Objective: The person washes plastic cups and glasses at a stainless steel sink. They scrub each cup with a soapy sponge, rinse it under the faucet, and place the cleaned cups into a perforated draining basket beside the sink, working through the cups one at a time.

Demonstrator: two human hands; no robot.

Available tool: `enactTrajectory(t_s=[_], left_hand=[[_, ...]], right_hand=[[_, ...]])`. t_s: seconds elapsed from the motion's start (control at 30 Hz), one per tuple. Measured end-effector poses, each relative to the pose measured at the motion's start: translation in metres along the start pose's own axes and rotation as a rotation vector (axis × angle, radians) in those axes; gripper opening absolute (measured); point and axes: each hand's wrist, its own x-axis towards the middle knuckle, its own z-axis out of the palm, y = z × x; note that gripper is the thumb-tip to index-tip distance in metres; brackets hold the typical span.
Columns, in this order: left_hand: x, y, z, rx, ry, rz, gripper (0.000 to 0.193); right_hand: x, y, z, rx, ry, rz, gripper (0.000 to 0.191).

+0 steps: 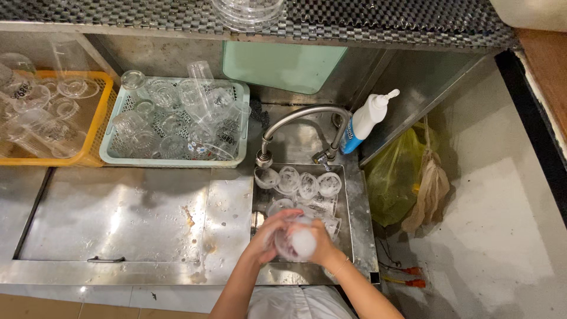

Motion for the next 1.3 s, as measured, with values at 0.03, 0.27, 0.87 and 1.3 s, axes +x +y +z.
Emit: enactTrajectory(t_s=[0.03, 0.27, 0.87, 1.3], left_hand=[[-0.002, -0.002, 0.002, -0.017, 0.024, -0.053, 0.052], [0.006, -0.017, -0.008, 0.086, 0.244, -0.059, 0.038], [0.028, -0.032, -0.020, 0.374, 0.535, 0.217, 0.016], [0.019, -0.024, 0.010, 1.132, 0.511, 0.622, 0.036]], right_hand=[[0.000, 0.004, -0.002, 0.027, 0.071, -0.025, 0.023], [-0.012, 0.012, -0.008, 0.121, 0.710, 0.159, 0.012], [-0.002, 0.015, 0.052, 1.372, 0.868, 0.848, 0.045], [0.005, 0.016, 0.034, 1.396, 0.906, 0.912, 0.045]])
